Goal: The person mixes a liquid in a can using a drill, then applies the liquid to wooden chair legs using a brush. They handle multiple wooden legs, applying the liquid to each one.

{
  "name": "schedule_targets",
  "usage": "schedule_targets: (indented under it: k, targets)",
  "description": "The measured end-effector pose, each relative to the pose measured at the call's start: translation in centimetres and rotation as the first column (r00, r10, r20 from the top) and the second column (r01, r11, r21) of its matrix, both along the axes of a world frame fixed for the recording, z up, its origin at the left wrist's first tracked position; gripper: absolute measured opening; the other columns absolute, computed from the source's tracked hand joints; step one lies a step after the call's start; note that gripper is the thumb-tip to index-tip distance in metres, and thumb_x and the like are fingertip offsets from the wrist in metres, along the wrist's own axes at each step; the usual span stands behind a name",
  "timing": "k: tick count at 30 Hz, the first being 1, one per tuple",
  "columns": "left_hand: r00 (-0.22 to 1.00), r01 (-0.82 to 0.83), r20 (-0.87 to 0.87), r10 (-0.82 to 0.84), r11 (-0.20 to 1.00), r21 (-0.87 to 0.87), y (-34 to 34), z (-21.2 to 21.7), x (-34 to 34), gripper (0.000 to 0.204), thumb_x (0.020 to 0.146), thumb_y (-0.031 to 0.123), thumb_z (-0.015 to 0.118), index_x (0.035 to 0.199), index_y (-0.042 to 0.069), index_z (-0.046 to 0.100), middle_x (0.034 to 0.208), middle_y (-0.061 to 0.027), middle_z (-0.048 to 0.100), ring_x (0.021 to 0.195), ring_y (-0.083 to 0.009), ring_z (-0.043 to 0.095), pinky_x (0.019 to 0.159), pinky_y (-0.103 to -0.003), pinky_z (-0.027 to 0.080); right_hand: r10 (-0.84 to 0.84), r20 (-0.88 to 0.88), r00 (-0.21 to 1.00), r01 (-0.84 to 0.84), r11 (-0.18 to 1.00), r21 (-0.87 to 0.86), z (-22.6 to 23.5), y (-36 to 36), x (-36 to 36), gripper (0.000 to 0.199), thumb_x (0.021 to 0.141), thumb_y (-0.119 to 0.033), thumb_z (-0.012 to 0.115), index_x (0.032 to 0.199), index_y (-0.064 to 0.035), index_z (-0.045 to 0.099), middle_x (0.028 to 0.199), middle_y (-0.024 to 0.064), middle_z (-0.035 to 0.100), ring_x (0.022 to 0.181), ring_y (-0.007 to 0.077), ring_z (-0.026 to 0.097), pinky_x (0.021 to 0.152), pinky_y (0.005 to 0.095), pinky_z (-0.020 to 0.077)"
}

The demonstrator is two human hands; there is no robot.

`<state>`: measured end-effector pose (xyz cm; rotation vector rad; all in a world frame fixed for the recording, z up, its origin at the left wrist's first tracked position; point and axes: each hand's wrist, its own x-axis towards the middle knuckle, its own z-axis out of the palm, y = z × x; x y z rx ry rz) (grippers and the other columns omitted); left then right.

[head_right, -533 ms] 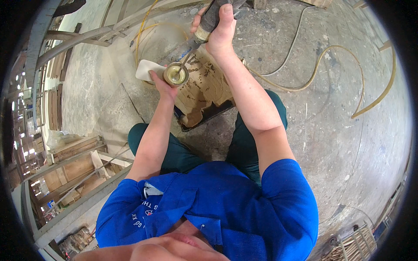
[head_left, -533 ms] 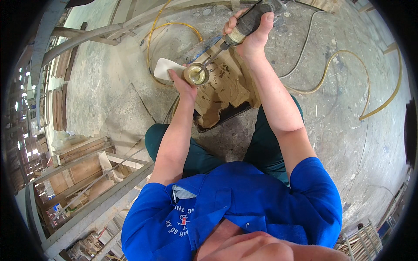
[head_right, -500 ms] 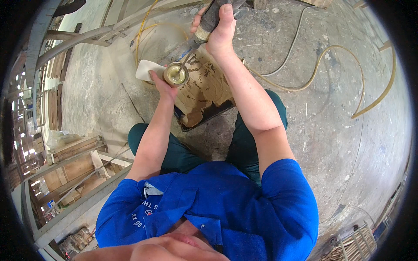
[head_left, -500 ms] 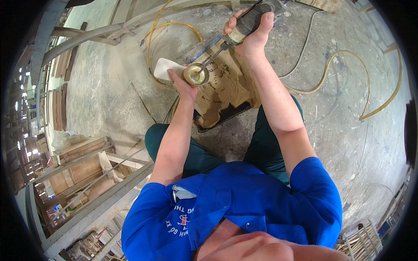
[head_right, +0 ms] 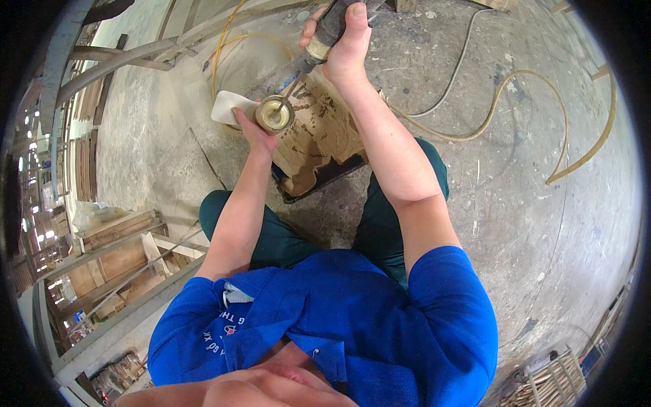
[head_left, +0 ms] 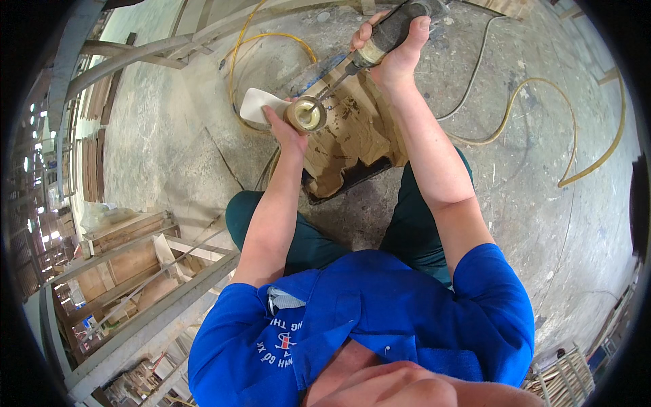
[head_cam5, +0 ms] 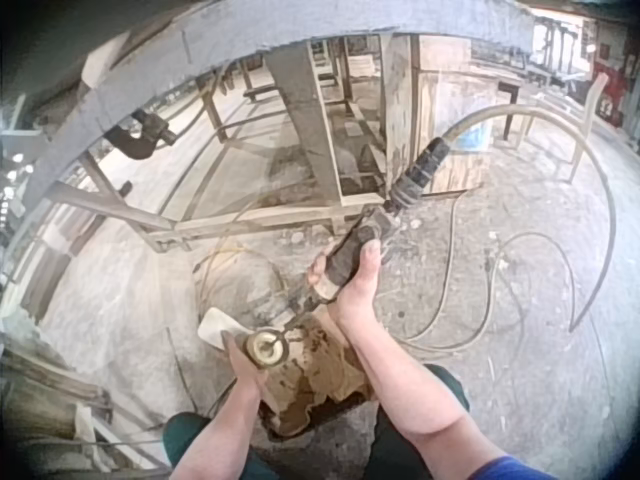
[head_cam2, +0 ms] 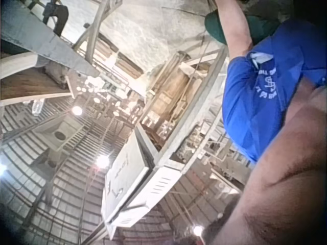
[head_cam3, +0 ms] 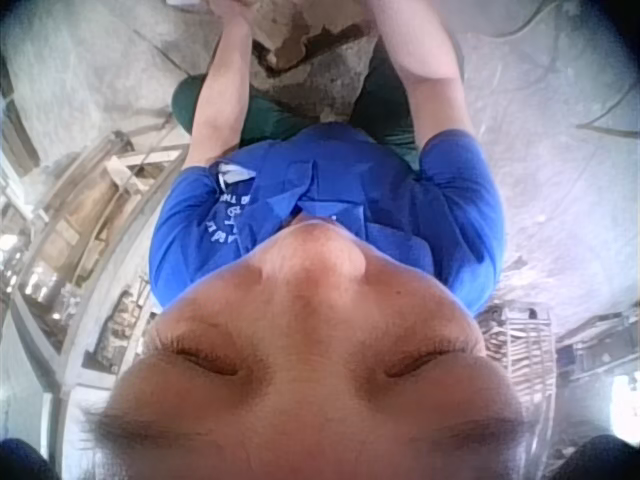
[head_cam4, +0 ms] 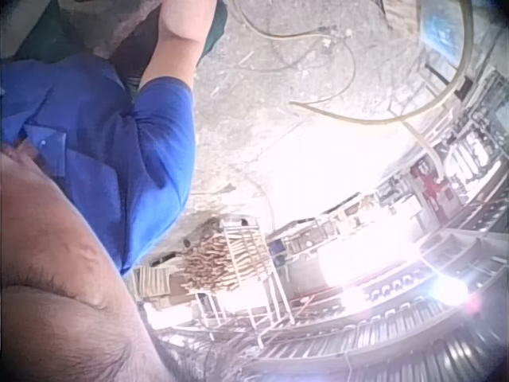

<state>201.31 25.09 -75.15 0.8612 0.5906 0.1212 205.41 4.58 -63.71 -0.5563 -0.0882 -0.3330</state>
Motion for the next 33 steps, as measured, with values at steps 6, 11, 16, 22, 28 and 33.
schedule_targets:
  k: [6,11,16,22,28,33]
  targets:
    - [1.0,0.008,0.008,-0.008,0.999,0.031,-0.1,0.4,-0.2,0.067,0.09,0.062,0.033,0.11,0.0,0.049,0.109,-0.0146,0.055,0.104,-0.0253,0.055,0.091,-0.038,0.047,0.008,0.023,1.0,-0.007,1.0,-0.027,0.2,0.0,-0.1,0.067,0.078,-0.072,0.045,0.083,-0.0056,0.052,0.062,0.0095,0.054,0.053,0.0233,0.053,0.054,0.0332,0.0456]
    - [1.0,-0.002,0.018,0.001,0.998,0.055,-0.2,0.6,-0.3,0.068,0.09,0.062,0.032,0.111,0.0,0.049,0.109,-0.015,0.056,0.103,-0.0253,0.056,0.091,-0.038,0.047,-0.001,0.019,1.0,0.001,1.0,-0.016,0.3,0.0,0.0,0.067,0.078,-0.072,0.045,0.083,-0.0057,0.052,0.062,0.0095,0.054,0.053,0.0235,0.053,0.054,0.0333,0.0457]
    - [1.0,0.002,0.026,-0.004,0.998,0.068,-0.3,0.7,-0.4,0.068,0.09,0.062,0.032,0.112,0.0,0.048,0.109,-0.0148,0.056,0.103,-0.0245,0.055,0.091,-0.037,0.046,-0.019,0.026,0.999,0.02,1.0,-0.023,0.3,-0.1,-0.1,0.066,0.078,-0.072,0.045,0.084,-0.0063,0.051,0.062,0.0097,0.054,0.053,0.0237,0.054,0.053,0.0337,0.0458]
    - [1.0,0.023,-0.006,-0.023,0.999,-0.028,0.1,0.0,-0.3,0.069,0.09,0.063,0.03,0.114,0.0,0.048,0.114,-0.0129,0.053,0.106,-0.0243,0.054,0.093,-0.037,0.044,-0.03,0.034,0.999,0.031,0.999,-0.03,0.6,0.1,-0.2,0.066,0.078,-0.072,0.045,0.085,-0.0066,0.05,0.062,0.0101,0.054,0.053,0.0239,0.054,0.054,0.0339,0.0457]
    - [0.999,0.029,-0.038,-0.031,0.998,-0.059,0.1,-0.4,-0.3,0.073,0.09,0.065,0.029,0.121,0.001,0.045,0.121,-0.0108,0.048,0.113,-0.0245,0.048,0.097,-0.038,0.04,-0.045,0.046,0.998,0.047,0.998,-0.046,0.4,0.0,-0.2,0.065,0.079,-0.071,0.044,0.084,-0.0061,0.051,0.062,0.0106,0.055,0.053,0.024,0.054,0.054,0.0338,0.0455]
    - [0.999,0.033,-0.028,-0.037,0.994,-0.103,0.6,-1.3,-0.1,0.074,0.089,0.066,0.03,0.121,0.001,0.045,0.121,-0.0115,0.048,0.113,-0.0251,0.048,0.098,-0.039,0.039,-0.047,0.054,0.997,0.049,0.998,-0.047,0.4,0.1,-0.2,0.065,0.08,-0.07,0.043,0.084,-0.0055,0.052,0.061,0.0108,0.055,0.053,0.0241,0.054,0.053,0.0336,0.0454]
